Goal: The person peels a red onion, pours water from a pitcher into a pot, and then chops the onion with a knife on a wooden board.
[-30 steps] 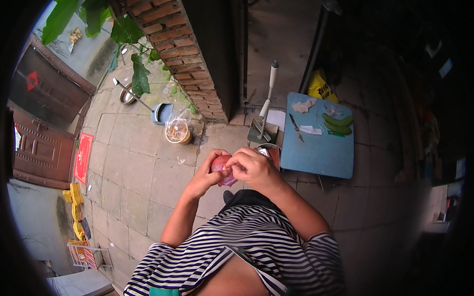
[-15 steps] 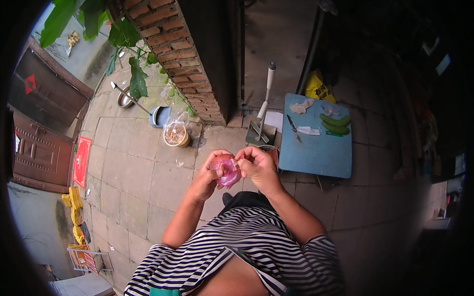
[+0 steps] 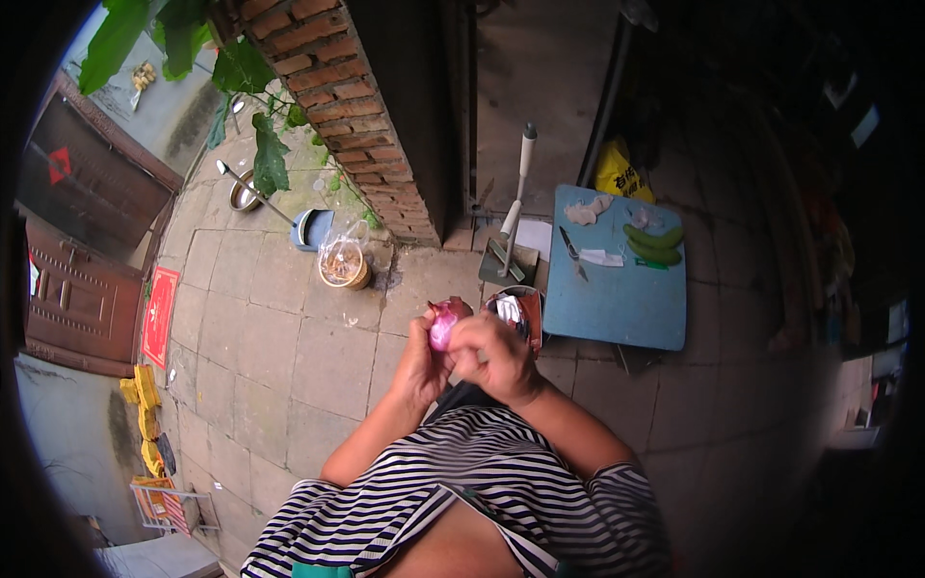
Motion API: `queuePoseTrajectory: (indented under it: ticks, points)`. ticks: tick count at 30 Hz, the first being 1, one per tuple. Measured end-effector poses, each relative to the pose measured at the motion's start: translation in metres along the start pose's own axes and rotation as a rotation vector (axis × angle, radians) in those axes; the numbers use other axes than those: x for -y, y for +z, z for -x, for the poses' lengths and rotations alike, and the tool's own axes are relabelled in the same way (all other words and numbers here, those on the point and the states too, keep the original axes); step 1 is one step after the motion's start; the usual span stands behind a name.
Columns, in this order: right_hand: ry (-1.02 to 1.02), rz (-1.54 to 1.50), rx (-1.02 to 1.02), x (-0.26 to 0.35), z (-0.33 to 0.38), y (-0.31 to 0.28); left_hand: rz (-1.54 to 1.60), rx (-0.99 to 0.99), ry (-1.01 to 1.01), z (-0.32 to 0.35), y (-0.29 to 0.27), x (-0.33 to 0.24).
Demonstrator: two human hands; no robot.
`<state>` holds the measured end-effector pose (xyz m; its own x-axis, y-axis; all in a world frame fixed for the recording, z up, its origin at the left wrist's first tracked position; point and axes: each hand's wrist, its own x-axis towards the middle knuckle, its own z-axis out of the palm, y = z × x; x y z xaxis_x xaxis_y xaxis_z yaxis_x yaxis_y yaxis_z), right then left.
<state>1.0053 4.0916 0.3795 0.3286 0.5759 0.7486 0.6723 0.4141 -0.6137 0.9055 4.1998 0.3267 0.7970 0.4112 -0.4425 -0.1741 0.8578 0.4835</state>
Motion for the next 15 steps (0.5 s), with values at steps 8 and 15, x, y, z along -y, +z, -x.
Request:
queuePoseTrajectory:
  ticks: [8,15]
  points:
    - [0.718,-0.627,-0.131,-0.013,-0.010,-0.022,-0.252,0.059,0.106,0.012,0.018,-0.027]
    - [0.481,-0.046,0.157,-0.016,-0.011,-0.014,-0.496,0.077,0.344,0.015,0.022,-0.022]
